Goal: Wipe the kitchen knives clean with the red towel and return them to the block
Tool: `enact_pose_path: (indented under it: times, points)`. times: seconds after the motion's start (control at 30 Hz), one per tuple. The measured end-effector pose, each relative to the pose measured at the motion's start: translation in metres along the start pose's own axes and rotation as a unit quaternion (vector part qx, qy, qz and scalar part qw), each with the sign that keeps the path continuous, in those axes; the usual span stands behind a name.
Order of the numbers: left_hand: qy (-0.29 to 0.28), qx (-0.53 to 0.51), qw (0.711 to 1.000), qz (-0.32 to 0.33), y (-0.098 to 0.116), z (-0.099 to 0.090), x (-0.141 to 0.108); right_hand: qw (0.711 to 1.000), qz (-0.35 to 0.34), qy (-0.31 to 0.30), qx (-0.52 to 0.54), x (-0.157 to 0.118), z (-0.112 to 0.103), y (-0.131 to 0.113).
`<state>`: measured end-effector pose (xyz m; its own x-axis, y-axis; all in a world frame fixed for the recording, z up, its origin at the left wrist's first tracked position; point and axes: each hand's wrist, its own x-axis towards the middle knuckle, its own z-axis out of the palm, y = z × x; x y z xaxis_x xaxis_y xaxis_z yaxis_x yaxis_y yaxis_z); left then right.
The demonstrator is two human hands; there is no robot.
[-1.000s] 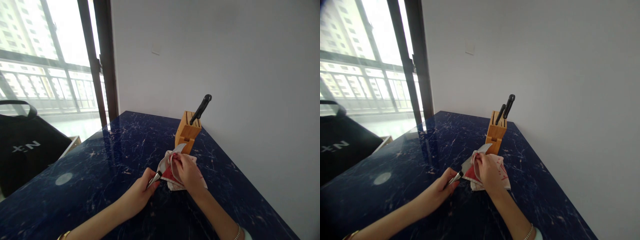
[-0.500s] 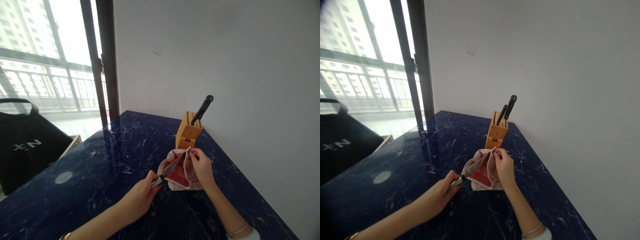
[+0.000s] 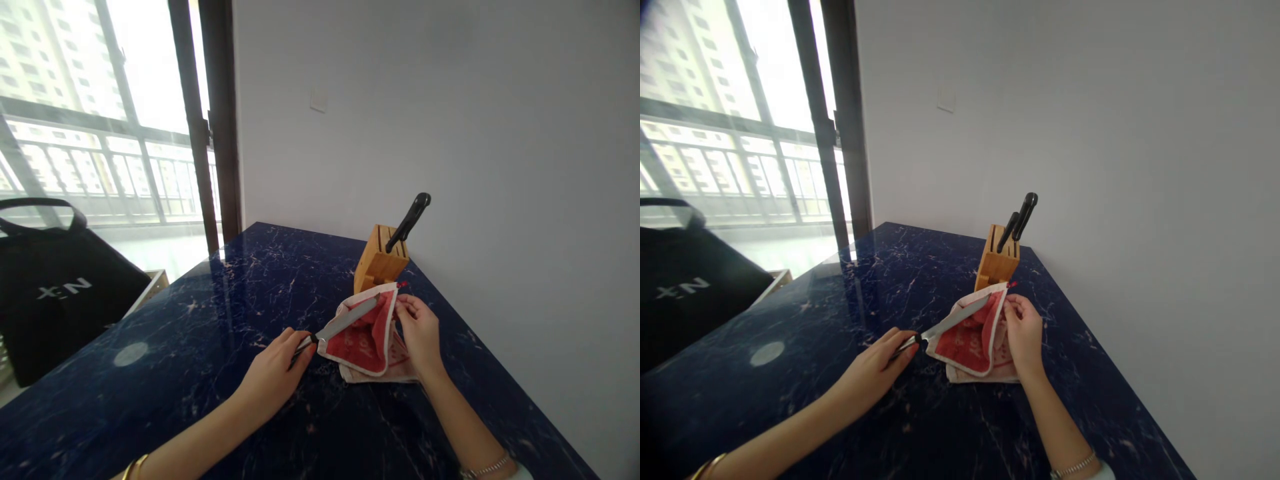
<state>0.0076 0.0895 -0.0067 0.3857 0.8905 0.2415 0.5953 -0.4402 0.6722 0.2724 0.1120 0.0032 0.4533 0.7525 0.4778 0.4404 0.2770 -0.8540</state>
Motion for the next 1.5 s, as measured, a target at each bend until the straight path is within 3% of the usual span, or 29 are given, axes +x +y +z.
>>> enact_pose_path:
  times: [0.23,0.4,0.5,0.6,0.77,0.97,1.13,1.23,1.5]
  points:
    - [0.05,0.091,0.994,0.021,-0.006,-0.012,0.007,0.997,0.041,0.025,0.065,0.006,-0.002,0.013]
    - [0.06,0.059,0.996,-0.014,-0.013,-0.012,0.01,0.994,0.031,0.018,0.105,-0.002,0.002,-0.004]
    - [0.031,0.025,0.999,-0.025,-0.013,-0.01,0.009,0.996,0.001,-0.023,0.083,-0.017,0.011,-0.022]
    - [-0.005,-0.001,1.0,-0.027,-0.009,-0.005,0.006,0.993,-0.044,-0.105,0.032,-0.035,0.025,-0.036]
    - [-0.012,-0.016,1.0,-0.014,-0.003,0.004,0.001,0.969,-0.086,-0.229,-0.023,-0.055,0.043,-0.038]
    - [-0.011,-0.013,0.999,-0.028,-0.011,0.004,0.004,0.972,-0.112,-0.178,-0.104,-0.043,0.031,-0.036]
    - [-0.014,-0.014,0.999,-0.033,-0.019,0.002,0.009,0.925,-0.133,-0.282,-0.215,-0.042,0.028,-0.041]
    - [-0.013,-0.024,0.999,-0.026,-0.021,0.003,0.009,0.9,-0.135,-0.314,-0.272,-0.049,0.034,-0.037]
    - [-0.012,-0.039,0.999,-0.023,-0.021,0.003,0.009,0.908,-0.122,-0.329,-0.229,-0.049,0.036,-0.029]
